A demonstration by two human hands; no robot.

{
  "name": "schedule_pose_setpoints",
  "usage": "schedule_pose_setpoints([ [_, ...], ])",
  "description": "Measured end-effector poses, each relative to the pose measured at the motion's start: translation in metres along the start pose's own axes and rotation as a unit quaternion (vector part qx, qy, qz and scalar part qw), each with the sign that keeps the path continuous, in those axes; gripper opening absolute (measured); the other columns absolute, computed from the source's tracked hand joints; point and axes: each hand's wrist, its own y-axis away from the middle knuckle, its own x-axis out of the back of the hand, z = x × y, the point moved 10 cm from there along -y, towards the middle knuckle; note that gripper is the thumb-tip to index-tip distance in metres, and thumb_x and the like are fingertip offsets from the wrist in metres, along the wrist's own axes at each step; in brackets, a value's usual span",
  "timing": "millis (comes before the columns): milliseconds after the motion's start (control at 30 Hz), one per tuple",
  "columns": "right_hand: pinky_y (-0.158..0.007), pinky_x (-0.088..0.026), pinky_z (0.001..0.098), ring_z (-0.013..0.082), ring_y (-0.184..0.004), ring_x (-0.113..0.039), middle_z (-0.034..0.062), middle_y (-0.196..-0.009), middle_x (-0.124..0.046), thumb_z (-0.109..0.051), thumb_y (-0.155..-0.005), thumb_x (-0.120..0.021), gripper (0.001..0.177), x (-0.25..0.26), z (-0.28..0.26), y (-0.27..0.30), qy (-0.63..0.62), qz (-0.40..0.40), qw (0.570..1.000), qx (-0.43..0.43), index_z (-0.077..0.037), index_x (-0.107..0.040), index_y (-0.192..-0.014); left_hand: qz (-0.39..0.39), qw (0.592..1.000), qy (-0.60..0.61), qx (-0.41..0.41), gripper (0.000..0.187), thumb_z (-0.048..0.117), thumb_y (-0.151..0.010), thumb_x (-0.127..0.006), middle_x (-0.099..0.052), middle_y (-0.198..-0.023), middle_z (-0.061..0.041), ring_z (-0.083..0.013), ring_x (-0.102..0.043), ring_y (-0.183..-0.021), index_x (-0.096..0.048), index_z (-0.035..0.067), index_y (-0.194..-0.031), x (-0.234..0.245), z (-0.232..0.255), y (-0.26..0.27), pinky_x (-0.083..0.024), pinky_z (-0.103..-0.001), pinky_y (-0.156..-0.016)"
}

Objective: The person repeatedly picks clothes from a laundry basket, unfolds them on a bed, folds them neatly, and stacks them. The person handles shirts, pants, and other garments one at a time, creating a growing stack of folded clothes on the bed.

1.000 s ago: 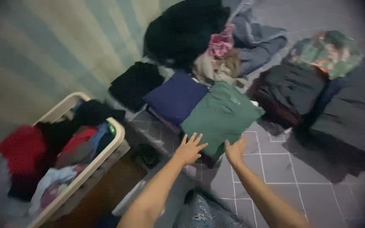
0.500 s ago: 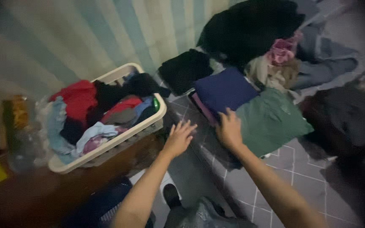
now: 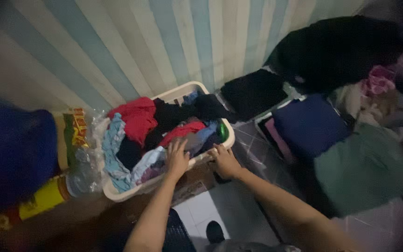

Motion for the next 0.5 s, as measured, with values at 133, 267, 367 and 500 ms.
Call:
schedule_pose_setpoints([
  [133, -0.118, -0.019, 0.0667, 0.0456, -0.152, -0.014, 0.0199, -0.166, -0.018, -0.032, -0.094, -0.067, 0.068, -0.03, -0.002, -0.03, 0.017, -0.084, 0.995, -0.042, -0.019, -0.038, -0.154, 0.008, 0.998, -0.01, 0.056, 0.065, 0.028, -0.089, -0.071, -0.037, -0.16, -0.019, -0.0527, -0.031, -0.143, -0.047, 0.019, -0.149, 0.0, -0.076, -0.014, -0.027, -0.06, -0.118],
  [267, -0.116, -0.02, 0.07, 0.0485, -0.153, -0.011, 0.0196, -0.168, -0.016, -0.027, -0.1, -0.062, 0.065, -0.044, -0.015, -0.032, 0.067, -0.141, 0.987, -0.04, -0.021, -0.034, -0.159, 0.019, 0.993, -0.013, 0.114, 0.071, 0.029, -0.09, -0.072, -0.029, -0.163, -0.023, -0.0536, -0.03, -0.145, -0.04, 0.018, -0.152, 0.01, -0.133, -0.038, -0.026, -0.063, -0.116],
  [367, -0.122, -0.016, 0.0656, 0.0396, -0.157, -0.007, 0.0118, -0.17, -0.011, -0.026, -0.086, -0.075, 0.085, -0.05, -0.013, -0.025, 0.098, -0.222, 0.965, -0.098, -0.026, -0.029, -0.158, 0.083, 0.985, -0.02, 0.151, 0.085, 0.028, -0.086, -0.074, -0.022, -0.165, -0.027, -0.0553, -0.031, -0.144, -0.031, 0.016, -0.158, 0.031, -0.163, -0.06, -0.029, -0.063, -0.113],
  [500, -0.122, -0.012, 0.0675, 0.0405, -0.155, -0.009, 0.012, -0.167, -0.016, -0.027, -0.094, -0.07, 0.073, -0.037, -0.022, -0.035, 0.107, -0.189, 0.974, -0.068, -0.027, -0.032, -0.156, 0.124, 0.974, -0.001, 0.188, 0.099, 0.031, -0.081, -0.079, -0.026, -0.164, -0.03, -0.0555, -0.032, -0.142, -0.025, 0.013, -0.161, 0.043, -0.197, -0.088, -0.031, -0.059, -0.116],
])
